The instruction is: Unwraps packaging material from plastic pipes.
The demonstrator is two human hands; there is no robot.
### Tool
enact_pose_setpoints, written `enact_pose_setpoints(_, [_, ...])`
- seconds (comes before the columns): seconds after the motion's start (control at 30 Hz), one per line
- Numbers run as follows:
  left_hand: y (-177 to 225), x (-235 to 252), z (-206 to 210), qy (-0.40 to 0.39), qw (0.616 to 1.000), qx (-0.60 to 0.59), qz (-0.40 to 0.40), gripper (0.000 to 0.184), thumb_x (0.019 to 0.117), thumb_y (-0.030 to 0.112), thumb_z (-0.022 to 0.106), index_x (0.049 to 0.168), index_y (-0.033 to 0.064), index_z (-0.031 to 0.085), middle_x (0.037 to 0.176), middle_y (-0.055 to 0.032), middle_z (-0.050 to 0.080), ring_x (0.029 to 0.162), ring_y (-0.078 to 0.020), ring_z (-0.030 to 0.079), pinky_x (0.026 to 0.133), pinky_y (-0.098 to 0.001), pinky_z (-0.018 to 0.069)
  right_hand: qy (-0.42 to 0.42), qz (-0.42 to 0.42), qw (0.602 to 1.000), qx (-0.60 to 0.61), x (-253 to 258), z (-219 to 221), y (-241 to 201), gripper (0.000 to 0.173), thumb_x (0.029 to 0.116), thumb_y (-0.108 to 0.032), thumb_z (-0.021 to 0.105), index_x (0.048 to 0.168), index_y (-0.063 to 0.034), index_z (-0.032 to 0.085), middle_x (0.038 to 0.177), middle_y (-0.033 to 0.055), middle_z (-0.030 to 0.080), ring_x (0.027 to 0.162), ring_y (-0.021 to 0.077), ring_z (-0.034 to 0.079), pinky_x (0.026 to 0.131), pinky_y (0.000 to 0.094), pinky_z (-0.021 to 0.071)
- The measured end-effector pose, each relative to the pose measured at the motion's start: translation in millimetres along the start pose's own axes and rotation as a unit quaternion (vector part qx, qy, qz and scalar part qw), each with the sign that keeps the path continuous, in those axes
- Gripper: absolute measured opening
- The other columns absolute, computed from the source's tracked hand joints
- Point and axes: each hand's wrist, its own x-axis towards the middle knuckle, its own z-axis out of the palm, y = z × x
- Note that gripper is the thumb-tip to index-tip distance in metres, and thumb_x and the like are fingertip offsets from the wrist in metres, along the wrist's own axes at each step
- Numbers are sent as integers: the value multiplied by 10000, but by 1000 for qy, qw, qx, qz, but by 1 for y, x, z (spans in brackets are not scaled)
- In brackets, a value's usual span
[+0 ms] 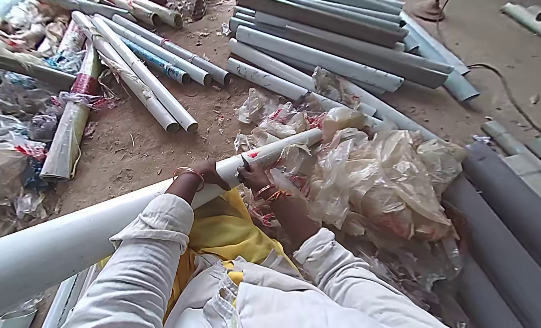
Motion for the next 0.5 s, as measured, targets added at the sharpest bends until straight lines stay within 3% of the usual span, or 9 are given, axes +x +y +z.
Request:
enact_pose_setpoints(0.13, [-2, 4, -1, -5, 1000, -16, 17, 811, 791, 485, 854, 1327, -45, 553, 1225, -271, 633, 1173, -423, 605, 978, -643, 447, 80, -24, 991, 103, -7, 12, 13, 196, 1033, -91, 580, 885, 36, 604, 636, 6, 524, 526, 56, 483, 533, 245, 437])
enact_pose_setpoints(0.2, [-1, 0, -2, -10, 1000, -17, 15, 815, 807, 474, 845, 1354, -48, 540, 1249, -277, 622, 1201, -425, 590, 994, -644, 434, 83, -14, 996, 43, -18, 12, 27, 216, 1025, -99, 592, 851, 29, 602, 618, 10, 516, 518, 64, 477, 532, 246, 429])
enact_pose_setpoints(0.23, [-2, -1, -2, -12, 1000, -18, 14, 819, 820, 466, 836, 1384, -38, 522, 1274, -278, 612, 1226, -427, 577, 1009, -645, 423, 60, 17, 997, -35, -25, 6, 35, 236, 1032, -125, 592, 863, 39, 616, 656, 55, 548, 570, 116, 517, 591, 294, 457])
enact_pose_setpoints(0.3, [-8, 4, -1, -11, 999, -32, 12, 815, 824, 464, 834, 1393, -26, 517, 1279, -271, 612, 1228, -417, 578, 1013, -635, 427, -22, 138, 976, -165, -39, -7, 69, 291, 1048, -203, 547, 1050, 64, 661, 894, 159, 660, 806, 235, 635, 805, 426, 513])
enact_pose_setpoints(0.33, [-11, 6, -1, -6, 999, -42, 15, 805, 819, 460, 840, 1379, -29, 529, 1262, -270, 620, 1211, -415, 587, 1008, -630, 434, -40, 185, 966, -176, -44, -11, 95, 309, 1060, -217, 523, 1125, 57, 649, 954, 156, 670, 837, 228, 651, 820, 420, 527])
enact_pose_setpoints(0.4, [-10, 5, -5, -3, 999, -41, 12, 811, 827, 471, 830, 1389, -27, 523, 1267, -273, 617, 1214, -417, 585, 1010, -629, 434, -20, 196, 970, -143, -51, -23, 117, 330, 1085, -203, 505, 1275, 50, 596, 1050, 184, 666, 828, 241, 642, 792, 421, 531])
enact_pose_setpoints(0.47, [-2, -3, -4, -8, 1000, -30, -1, 802, 838, 472, 819, 1383, -37, 525, 1276, -287, 608, 1227, -434, 574, 1008, -642, 424, -5, 126, 987, -95, -54, -31, 95, 439, 1073, -131, 510, 1492, -20, 441, 1167, 181, 657, 795, 192, 612, 730, 365, 516])
enact_pose_setpoints(0.5, [3, -8, -2, -12, 1000, -22, -5, 797, 840, 466, 819, 1380, -41, 524, 1278, -290, 605, 1228, -436, 573, 1007, -643, 423, 16, 84, 994, -74, -51, -30, 78, 441, 1050, -97, 541, 1476, -21, 459, 1099, 160, 674, 727, 148, 584, 675, 326, 497])
